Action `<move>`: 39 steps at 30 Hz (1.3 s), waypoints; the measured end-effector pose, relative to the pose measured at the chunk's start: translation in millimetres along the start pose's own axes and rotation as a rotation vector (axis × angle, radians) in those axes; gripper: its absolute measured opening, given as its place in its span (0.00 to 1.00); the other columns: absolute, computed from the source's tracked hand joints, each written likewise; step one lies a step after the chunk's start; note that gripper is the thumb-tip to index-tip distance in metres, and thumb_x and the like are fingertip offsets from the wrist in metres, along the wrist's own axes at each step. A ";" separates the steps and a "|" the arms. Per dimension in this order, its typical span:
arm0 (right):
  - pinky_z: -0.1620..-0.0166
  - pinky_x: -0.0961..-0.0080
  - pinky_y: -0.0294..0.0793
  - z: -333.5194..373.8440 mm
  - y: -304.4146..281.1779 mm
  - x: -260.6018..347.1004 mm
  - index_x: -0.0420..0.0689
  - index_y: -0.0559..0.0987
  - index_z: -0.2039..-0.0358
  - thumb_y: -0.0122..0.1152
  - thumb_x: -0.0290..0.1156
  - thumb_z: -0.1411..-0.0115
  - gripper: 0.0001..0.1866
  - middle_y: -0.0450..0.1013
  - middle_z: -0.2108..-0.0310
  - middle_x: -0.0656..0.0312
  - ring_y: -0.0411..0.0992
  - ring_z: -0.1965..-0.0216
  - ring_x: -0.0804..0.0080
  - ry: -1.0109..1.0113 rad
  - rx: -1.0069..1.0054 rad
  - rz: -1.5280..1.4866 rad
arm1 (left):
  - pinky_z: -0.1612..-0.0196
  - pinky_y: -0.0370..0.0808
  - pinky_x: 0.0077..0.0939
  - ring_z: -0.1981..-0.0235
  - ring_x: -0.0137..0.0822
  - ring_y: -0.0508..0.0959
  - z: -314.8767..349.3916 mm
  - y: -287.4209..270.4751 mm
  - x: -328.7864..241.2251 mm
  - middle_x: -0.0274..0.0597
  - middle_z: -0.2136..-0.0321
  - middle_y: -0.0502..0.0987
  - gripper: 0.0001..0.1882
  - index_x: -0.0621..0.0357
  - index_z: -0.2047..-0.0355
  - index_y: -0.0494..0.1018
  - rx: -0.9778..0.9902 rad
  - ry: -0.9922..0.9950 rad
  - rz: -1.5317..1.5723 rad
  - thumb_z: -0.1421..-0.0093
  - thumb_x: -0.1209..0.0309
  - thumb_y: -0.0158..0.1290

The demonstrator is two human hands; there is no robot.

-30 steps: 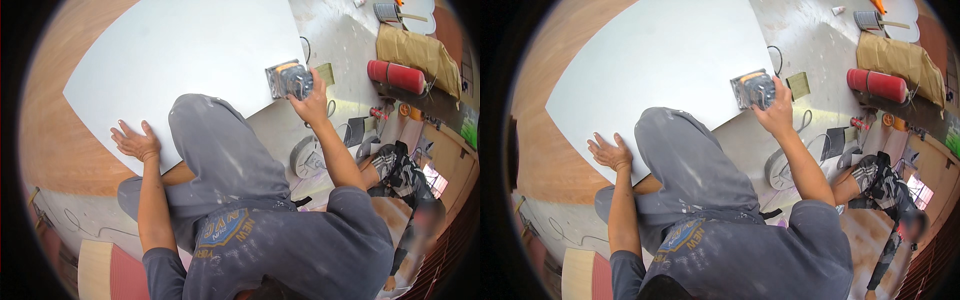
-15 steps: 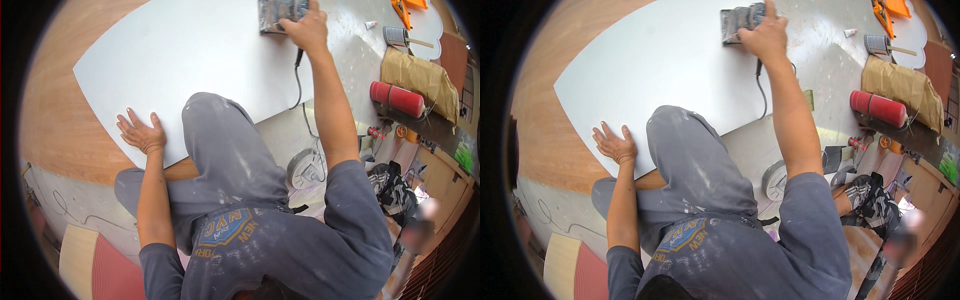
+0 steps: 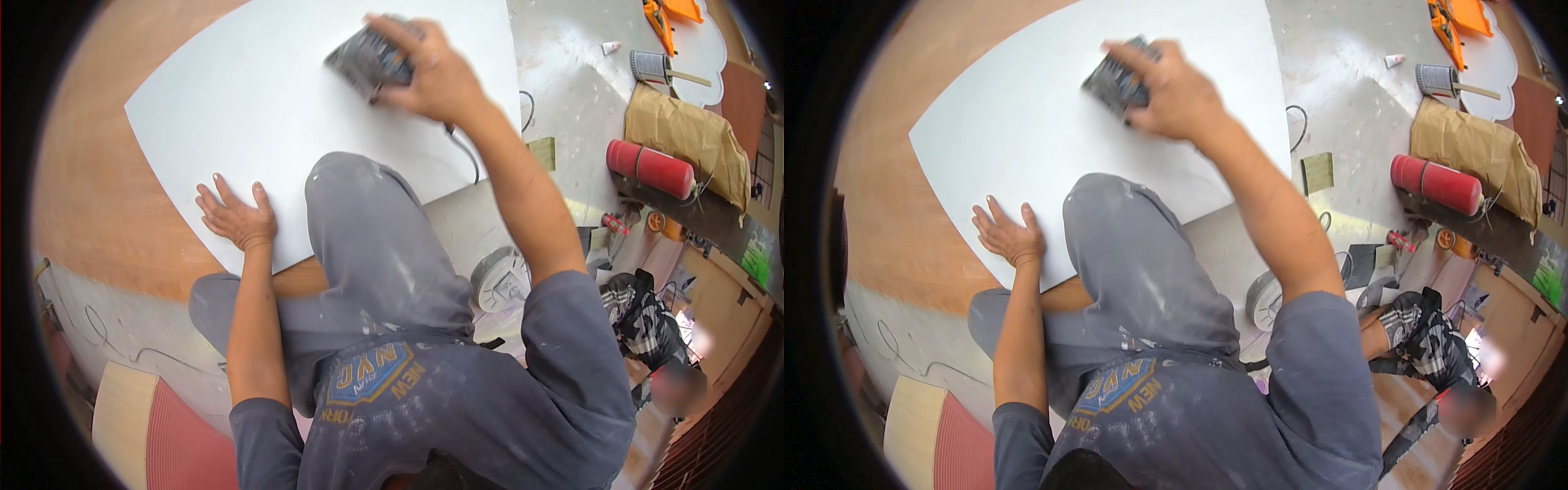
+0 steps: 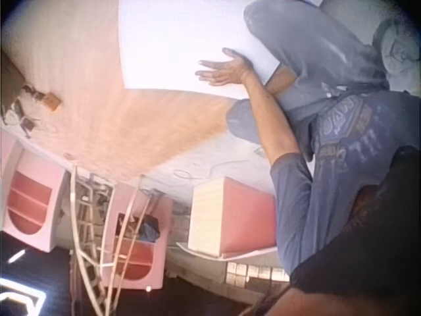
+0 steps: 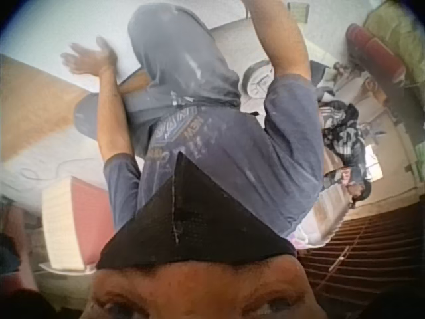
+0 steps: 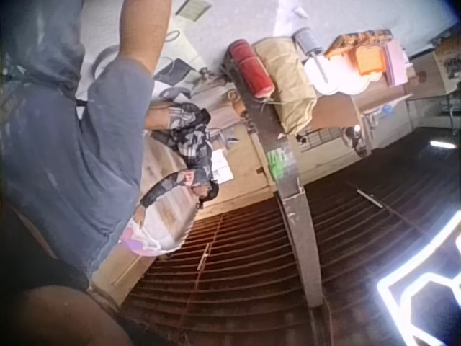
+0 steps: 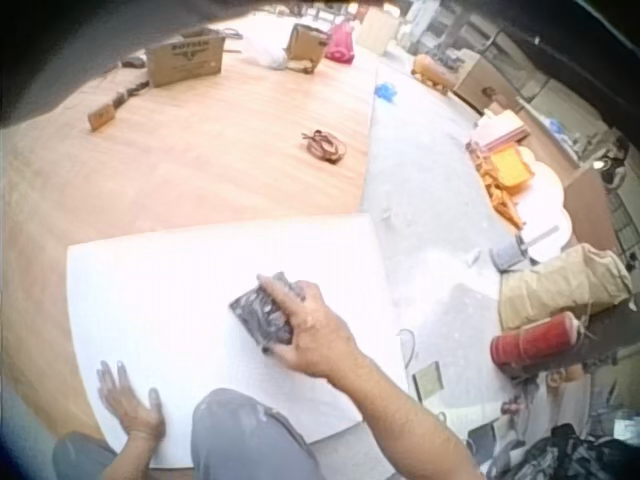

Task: Sanding a white board using a power sander.

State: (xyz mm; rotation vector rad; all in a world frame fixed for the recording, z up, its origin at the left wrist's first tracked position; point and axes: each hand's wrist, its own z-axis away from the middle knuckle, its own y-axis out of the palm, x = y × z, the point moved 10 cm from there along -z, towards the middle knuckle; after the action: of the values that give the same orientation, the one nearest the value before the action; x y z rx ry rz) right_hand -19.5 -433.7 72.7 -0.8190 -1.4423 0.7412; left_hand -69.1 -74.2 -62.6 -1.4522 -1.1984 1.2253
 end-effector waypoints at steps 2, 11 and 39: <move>0.52 0.60 0.79 -18.9 -11.8 -46.8 0.68 0.67 0.38 0.73 0.34 0.60 0.45 0.66 0.47 0.46 0.76 0.55 0.48 0.062 -0.019 0.027 | 0.32 0.35 0.62 0.29 0.59 0.36 -4.5 -0.1 -6.6 0.57 0.30 0.40 0.44 0.51 0.29 0.47 0.019 -0.005 0.017 0.39 0.44 0.47; 0.40 0.61 0.69 42.7 -68.3 -124.3 0.54 0.56 0.32 0.70 0.33 0.62 0.54 0.67 0.49 0.41 0.68 0.45 0.45 0.336 -0.149 0.168 | 0.32 0.35 0.63 0.29 0.59 0.36 -3.3 3.4 -4.1 0.57 0.30 0.40 0.44 0.52 0.29 0.46 0.018 0.000 0.017 0.39 0.43 0.46; 0.50 0.61 0.74 189.0 -30.5 -95.2 0.57 0.61 0.36 0.74 0.41 0.58 0.48 0.69 0.54 0.49 0.71 0.53 0.53 0.434 -0.257 0.068 | 0.31 0.37 0.60 0.29 0.57 0.40 -10.5 2.5 -11.6 0.58 0.30 0.43 0.43 0.49 0.30 0.50 -0.099 0.029 0.054 0.37 0.38 0.43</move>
State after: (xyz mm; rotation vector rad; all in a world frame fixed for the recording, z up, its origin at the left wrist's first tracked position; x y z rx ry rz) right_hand -210.6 -523.7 39.8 -1.1527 -1.1313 0.3963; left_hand -59.0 -86.4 -61.7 -1.5786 -1.2219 1.1912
